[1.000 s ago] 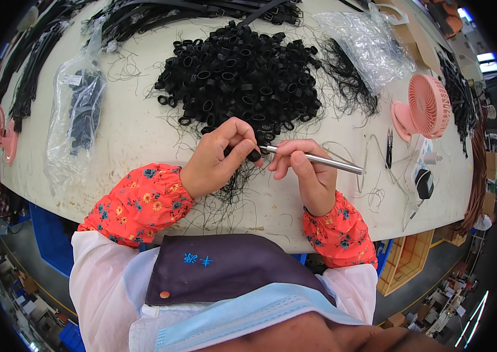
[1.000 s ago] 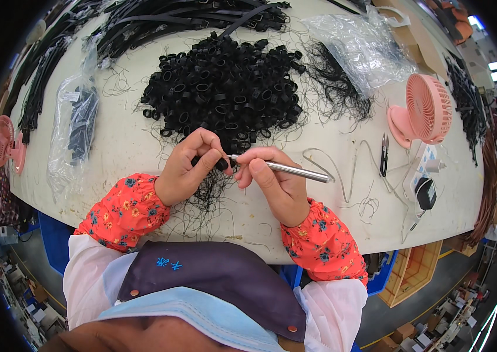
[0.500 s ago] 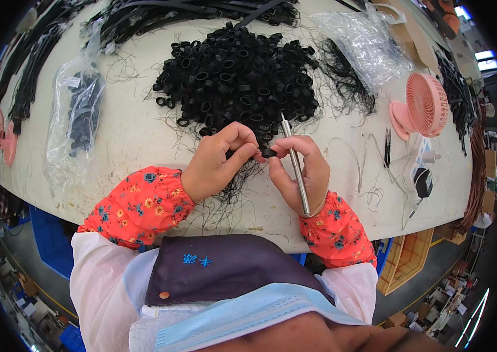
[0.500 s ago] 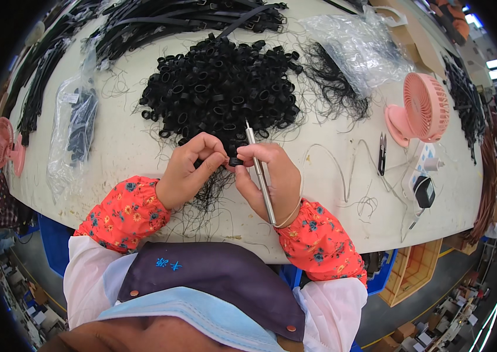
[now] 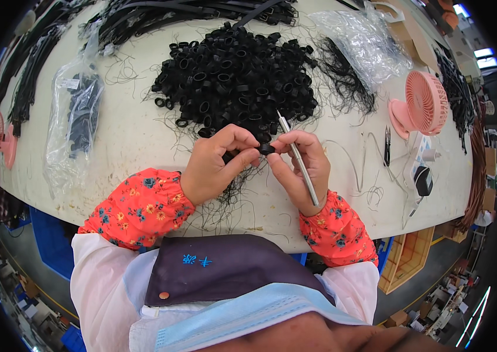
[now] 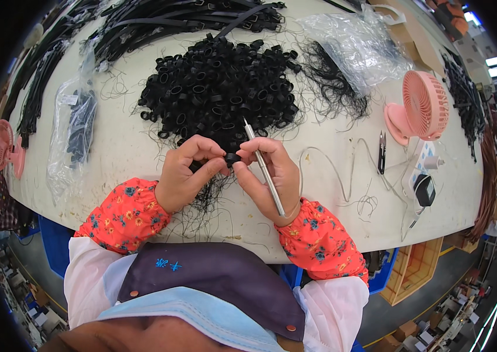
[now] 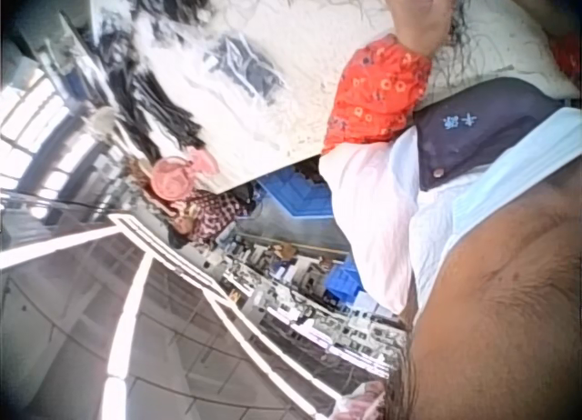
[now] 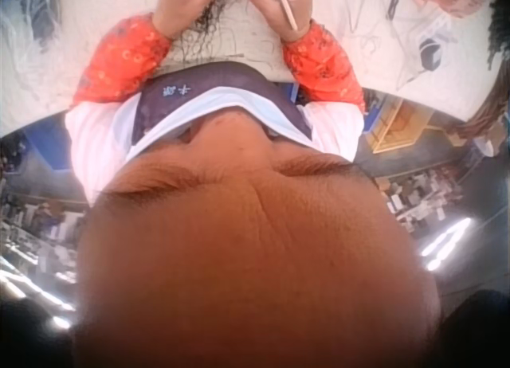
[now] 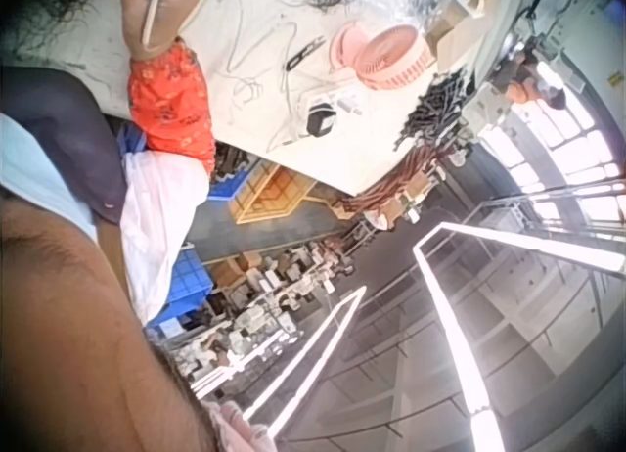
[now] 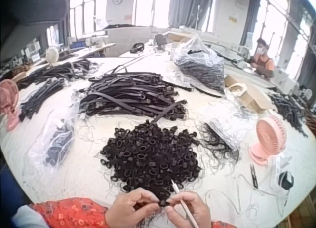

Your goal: The person sits at a workbench and uses a metal tool to thread black hair strands through small black plastic rings. They handle the components one at a time, manipulating the hair and rings with both hands to secure the hair inside the plastic casing.

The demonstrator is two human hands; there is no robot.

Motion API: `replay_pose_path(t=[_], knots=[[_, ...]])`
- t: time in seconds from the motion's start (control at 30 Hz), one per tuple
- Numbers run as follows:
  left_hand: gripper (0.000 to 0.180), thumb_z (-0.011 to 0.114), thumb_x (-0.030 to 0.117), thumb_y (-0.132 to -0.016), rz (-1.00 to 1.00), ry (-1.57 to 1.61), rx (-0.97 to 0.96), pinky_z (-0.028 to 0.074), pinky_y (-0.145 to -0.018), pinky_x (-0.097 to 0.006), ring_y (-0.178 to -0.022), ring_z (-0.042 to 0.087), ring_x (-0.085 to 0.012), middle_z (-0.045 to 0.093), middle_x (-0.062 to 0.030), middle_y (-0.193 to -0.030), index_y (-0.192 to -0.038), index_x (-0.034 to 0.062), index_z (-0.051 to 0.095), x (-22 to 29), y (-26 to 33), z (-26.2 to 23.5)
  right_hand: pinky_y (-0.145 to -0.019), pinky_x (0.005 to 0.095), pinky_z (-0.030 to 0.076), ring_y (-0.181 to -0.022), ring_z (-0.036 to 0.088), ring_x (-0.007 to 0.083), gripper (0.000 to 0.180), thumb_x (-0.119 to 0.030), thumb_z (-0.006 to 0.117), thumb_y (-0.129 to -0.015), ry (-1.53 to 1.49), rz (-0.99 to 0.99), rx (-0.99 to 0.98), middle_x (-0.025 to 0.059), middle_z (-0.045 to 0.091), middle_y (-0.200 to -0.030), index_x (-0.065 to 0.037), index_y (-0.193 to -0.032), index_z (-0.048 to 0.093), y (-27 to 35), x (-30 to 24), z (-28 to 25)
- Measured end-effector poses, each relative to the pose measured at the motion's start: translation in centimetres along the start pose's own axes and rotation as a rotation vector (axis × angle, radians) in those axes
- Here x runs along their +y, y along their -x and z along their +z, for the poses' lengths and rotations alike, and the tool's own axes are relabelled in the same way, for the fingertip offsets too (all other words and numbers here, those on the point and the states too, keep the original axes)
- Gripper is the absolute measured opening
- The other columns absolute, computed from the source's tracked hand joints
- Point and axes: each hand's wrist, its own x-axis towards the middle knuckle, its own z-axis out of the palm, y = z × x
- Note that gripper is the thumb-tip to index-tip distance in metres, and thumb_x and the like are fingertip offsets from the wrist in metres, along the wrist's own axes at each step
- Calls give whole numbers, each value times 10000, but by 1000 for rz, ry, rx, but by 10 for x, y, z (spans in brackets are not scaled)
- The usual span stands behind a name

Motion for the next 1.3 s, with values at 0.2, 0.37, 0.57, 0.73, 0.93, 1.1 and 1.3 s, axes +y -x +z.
replay_pose_path(t=[0.2,0.37,0.57,0.73,0.93,1.1,1.3], knots=[[81,618,41,-895,98,-96,-61,526,-714,-260,-816,680,-139,693,-72,-852,-960,11,580,-3,0,1,-806,236,481,-889,582,100,326,44,638,-837,-79,80,2,57,592,-970,-20,-1131,514,-1,3,-4],[78,600,63,-912,63,-1,50,502,-757,-246,-909,641,-112,674,-69,-987,-971,15,580,-3,-4,1,-783,241,498,-904,582,104,311,42,611,-862,-298,181,-17,59,570,-991,-25,-1145,501,-3,-5,-4],[146,651,87,-885,24,68,25,494,-748,-234,-864,626,-93,664,-52,-968,-1009,19,611,1,-1,-2,-719,216,502,-882,614,102,293,42,601,-870,-309,174,-85,56,595,-991,-26,-1137,505,-4,-2,-4],[109,673,115,-877,-45,242,-65,479,-684,-214,-769,598,-61,671,-26,-915,-926,21,647,-6,-4,-6,-725,213,505,-891,634,113,288,44,592,-875,-260,170,-97,72,618,-1009,-19,-1144,510,-2,1,-3],[97,595,160,-943,-321,577,-62,357,-445,-170,-490,423,11,672,-31,-924,-960,67,576,2,-9,-12,-836,280,508,-914,634,157,264,0,530,-930,-72,37,-59,111,625,-1063,4,-1192,498,-3,-3,-4],[56,474,173,-1003,-388,746,-155,285,-358,-153,-382,348,2,660,-74,-896,-1039,131,465,0,-12,-16,-841,292,494,-892,625,157,243,-76,503,-968,-103,-3,-36,114,639,-1004,15,-1193,506,-4,-8,-14],[74,463,190,-1010,-435,768,-167,261,-353,-161,-378,321,-10,555,-7,-710,-1063,139,453,-1,-11,-17,-708,255,478,-747,596,118,229,-138,476,-995,-214,11,-143,77,623,-798,33,-1114,569,-2,-11,-18]])
